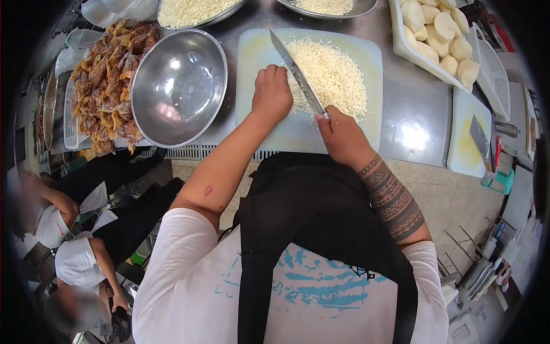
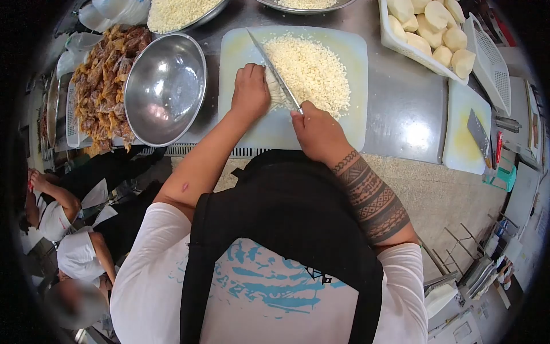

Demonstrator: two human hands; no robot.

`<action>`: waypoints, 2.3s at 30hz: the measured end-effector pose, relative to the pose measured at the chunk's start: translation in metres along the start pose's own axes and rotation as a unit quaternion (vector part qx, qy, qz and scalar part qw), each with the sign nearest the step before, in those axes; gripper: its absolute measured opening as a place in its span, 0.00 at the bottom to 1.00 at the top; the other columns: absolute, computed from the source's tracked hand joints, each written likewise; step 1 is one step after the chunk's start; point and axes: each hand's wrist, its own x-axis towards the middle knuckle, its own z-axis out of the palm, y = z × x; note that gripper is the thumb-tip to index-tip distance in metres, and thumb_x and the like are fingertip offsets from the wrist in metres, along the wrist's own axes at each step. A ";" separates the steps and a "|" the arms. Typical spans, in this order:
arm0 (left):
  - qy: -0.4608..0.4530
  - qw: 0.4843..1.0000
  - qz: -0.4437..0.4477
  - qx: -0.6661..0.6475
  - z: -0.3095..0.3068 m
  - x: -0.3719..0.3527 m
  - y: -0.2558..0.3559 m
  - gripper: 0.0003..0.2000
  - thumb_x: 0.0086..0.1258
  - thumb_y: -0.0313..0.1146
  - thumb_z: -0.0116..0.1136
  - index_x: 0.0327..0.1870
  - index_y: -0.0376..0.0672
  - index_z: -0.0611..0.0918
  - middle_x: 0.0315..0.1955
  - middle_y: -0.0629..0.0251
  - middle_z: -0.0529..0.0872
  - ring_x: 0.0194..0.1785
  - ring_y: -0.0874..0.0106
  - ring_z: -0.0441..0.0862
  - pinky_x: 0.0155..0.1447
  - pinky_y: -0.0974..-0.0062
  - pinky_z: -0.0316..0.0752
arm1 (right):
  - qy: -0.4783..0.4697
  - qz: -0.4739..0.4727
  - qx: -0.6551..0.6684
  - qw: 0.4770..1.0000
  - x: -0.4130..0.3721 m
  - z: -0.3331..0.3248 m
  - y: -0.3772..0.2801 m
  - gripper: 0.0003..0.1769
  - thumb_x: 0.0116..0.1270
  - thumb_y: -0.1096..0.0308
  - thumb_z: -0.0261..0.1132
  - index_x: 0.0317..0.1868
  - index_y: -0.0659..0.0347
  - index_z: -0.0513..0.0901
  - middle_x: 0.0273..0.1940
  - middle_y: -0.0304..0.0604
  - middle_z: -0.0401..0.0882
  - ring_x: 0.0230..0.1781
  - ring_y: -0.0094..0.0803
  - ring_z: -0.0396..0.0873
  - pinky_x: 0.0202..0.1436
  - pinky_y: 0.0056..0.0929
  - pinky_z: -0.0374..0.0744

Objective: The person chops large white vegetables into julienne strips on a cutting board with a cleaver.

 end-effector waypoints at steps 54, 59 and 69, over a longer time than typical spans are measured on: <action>0.001 0.998 -0.051 0.023 0.013 -0.007 -0.008 0.09 0.73 0.27 0.52 0.49 0.38 0.82 0.50 0.49 0.79 0.56 0.47 0.76 0.65 0.49 0.71 | 0.019 -0.009 0.016 1.000 -0.043 0.013 -0.055 0.17 0.86 0.58 0.55 0.48 0.67 0.73 0.30 0.64 0.84 0.34 0.65 0.85 0.41 0.64 0.80; -0.003 0.997 -0.079 0.005 0.004 -0.003 0.000 0.09 0.73 0.26 0.53 0.49 0.36 0.82 0.51 0.47 0.78 0.57 0.46 0.76 0.65 0.49 0.71 | 0.050 -0.011 -0.009 0.999 -0.017 0.032 -0.035 0.17 0.86 0.58 0.55 0.48 0.67 0.73 0.30 0.64 0.84 0.34 0.65 0.85 0.41 0.64 0.80; -0.010 0.998 -0.066 -0.017 -0.003 -0.004 -0.002 0.14 0.74 0.25 0.53 0.57 0.35 0.81 0.53 0.44 0.79 0.58 0.45 0.76 0.67 0.50 0.72 | 0.058 0.012 -0.015 0.998 -0.008 0.037 -0.018 0.18 0.86 0.56 0.55 0.49 0.66 0.74 0.32 0.64 0.85 0.36 0.65 0.85 0.42 0.62 0.81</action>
